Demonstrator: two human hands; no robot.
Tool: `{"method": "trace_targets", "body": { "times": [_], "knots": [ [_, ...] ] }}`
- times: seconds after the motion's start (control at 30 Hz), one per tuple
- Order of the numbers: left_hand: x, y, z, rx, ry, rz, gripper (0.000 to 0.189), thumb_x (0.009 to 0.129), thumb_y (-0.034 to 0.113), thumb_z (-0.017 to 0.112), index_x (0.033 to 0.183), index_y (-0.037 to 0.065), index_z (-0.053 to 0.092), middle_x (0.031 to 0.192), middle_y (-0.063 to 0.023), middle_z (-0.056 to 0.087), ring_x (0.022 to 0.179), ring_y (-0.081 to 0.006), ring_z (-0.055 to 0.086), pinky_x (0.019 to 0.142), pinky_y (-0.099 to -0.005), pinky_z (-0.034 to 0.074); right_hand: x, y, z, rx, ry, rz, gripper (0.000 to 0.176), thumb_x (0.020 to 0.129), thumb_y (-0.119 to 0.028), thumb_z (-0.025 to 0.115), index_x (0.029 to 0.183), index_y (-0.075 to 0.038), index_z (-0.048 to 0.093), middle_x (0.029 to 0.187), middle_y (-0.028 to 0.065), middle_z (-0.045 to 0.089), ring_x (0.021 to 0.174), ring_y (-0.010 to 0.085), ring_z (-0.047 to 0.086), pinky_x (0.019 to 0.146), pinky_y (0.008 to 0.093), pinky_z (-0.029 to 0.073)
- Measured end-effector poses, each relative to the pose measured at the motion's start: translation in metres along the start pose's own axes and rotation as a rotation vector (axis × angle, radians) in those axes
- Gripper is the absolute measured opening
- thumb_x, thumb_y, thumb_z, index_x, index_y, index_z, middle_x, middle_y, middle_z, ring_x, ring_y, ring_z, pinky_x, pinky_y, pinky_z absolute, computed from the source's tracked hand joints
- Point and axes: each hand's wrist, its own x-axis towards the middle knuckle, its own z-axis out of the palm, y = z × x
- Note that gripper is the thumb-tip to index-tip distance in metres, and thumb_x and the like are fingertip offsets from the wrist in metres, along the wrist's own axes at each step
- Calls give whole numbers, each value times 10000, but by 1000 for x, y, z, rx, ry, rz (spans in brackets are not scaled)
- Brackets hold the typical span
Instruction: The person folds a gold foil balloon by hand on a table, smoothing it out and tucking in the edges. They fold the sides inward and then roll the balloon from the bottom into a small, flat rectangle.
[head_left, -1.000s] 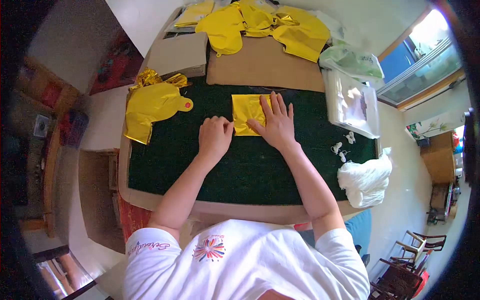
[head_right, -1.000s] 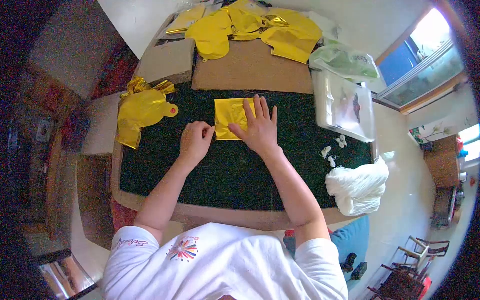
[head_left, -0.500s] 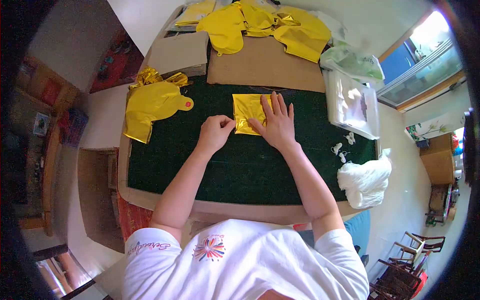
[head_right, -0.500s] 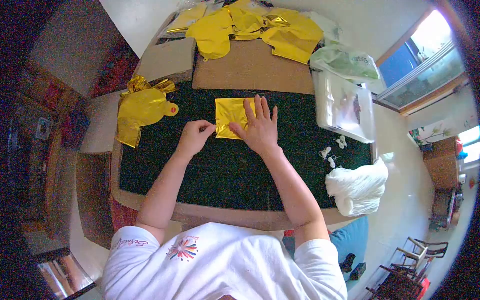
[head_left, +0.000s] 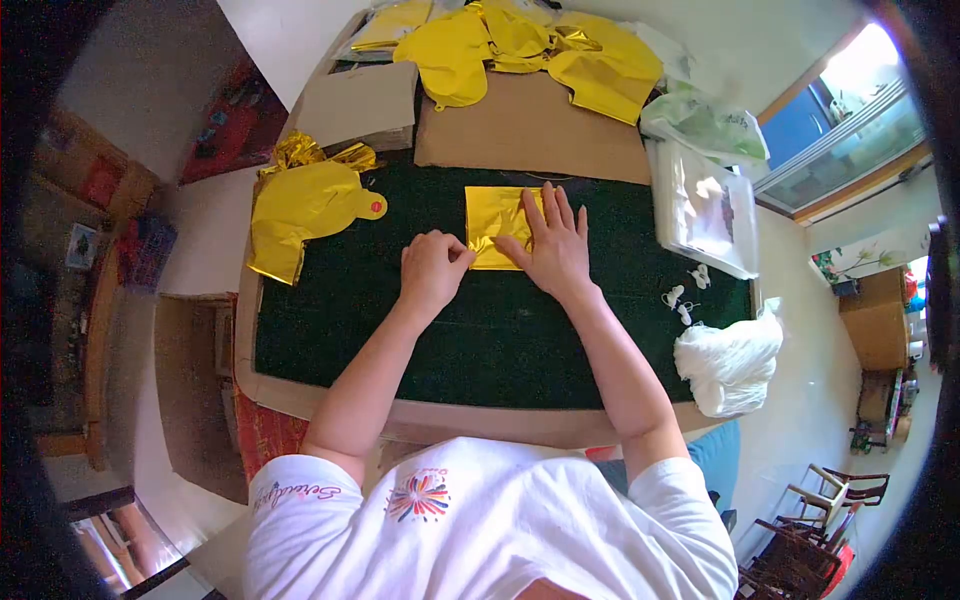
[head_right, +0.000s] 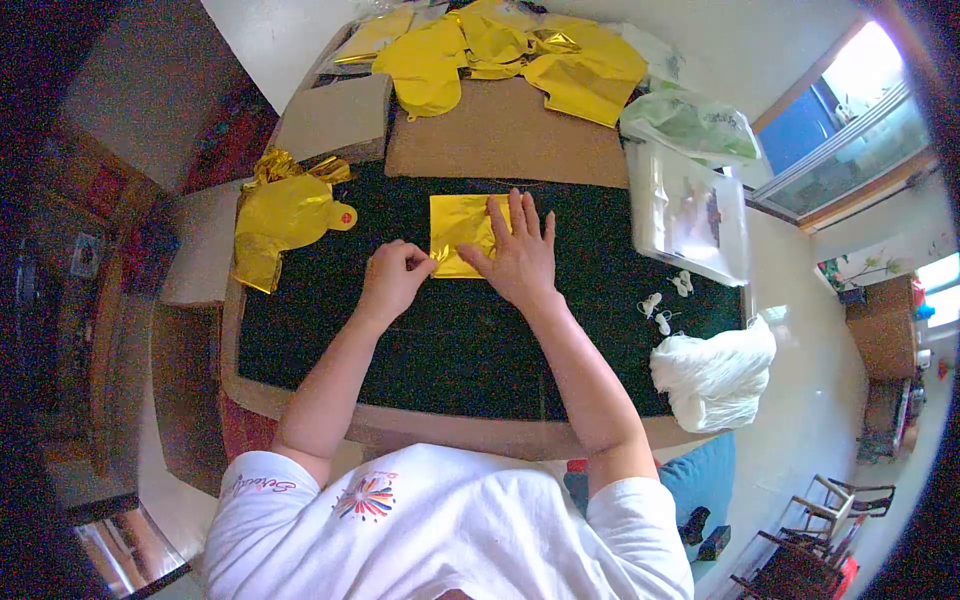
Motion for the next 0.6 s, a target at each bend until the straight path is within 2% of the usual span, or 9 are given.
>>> {"method": "trace_targets", "body": {
  "times": [0.27, 0.33, 0.47, 0.53, 0.57, 0.6],
  "knots": [
    [3, -3, -1, 75, 10, 6, 202, 788, 221, 720, 745, 30, 672, 772, -117, 629, 759, -290, 616, 702, -409, 485, 0, 0, -1, 15, -3, 6, 821, 862, -670, 467, 1464, -125, 343, 1522, 192, 279, 1424, 335, 231, 1131, 549, 162],
    [8, 3, 0, 51, 17, -90, 187, 796, 212, 711, 768, 32, 670, 799, -124, 645, 783, -295, 629, 714, -415, 490, 0, -1, -3, 6, -17, 4, 823, 860, -670, 471, 1463, -126, 343, 1522, 192, 279, 1425, 336, 229, 1130, 552, 163],
    [18, 5, 0, -7, 8, -105, 212, 814, 238, 698, 805, 27, 672, 811, -133, 654, 792, -300, 638, 718, -413, 497, 0, 1, 2, 7, 12, -3, 821, 858, -667, 478, 1460, -125, 348, 1520, 193, 282, 1422, 339, 233, 1129, 554, 170],
    [18, 8, -2, 55, -66, -125, 203, 880, 242, 642, 856, 48, 694, 900, -109, 682, 918, -272, 632, 811, -443, 472, 0, 0, 0, 7, 4, 3, 820, 858, -665, 480, 1461, -125, 347, 1517, 193, 284, 1420, 338, 238, 1128, 555, 173],
    [18, 6, 0, 54, -65, -124, 203, 880, 242, 642, 856, 48, 694, 900, -109, 682, 918, -272, 632, 811, -443, 472, 0, -1, 0, 7, 4, 3, 820, 858, -665, 480, 1461, -125, 347, 1517, 193, 284, 1420, 338, 238, 1128, 555, 173],
    [16, 4, 3, 93, -5, -79, 222, 857, 261, 657, 837, 42, 689, 856, -119, 676, 854, -283, 640, 762, -420, 489, 0, -1, -1, 9, 1, 6, 820, 858, -665, 480, 1461, -126, 348, 1517, 192, 284, 1421, 335, 238, 1129, 554, 172]
  ]
}}
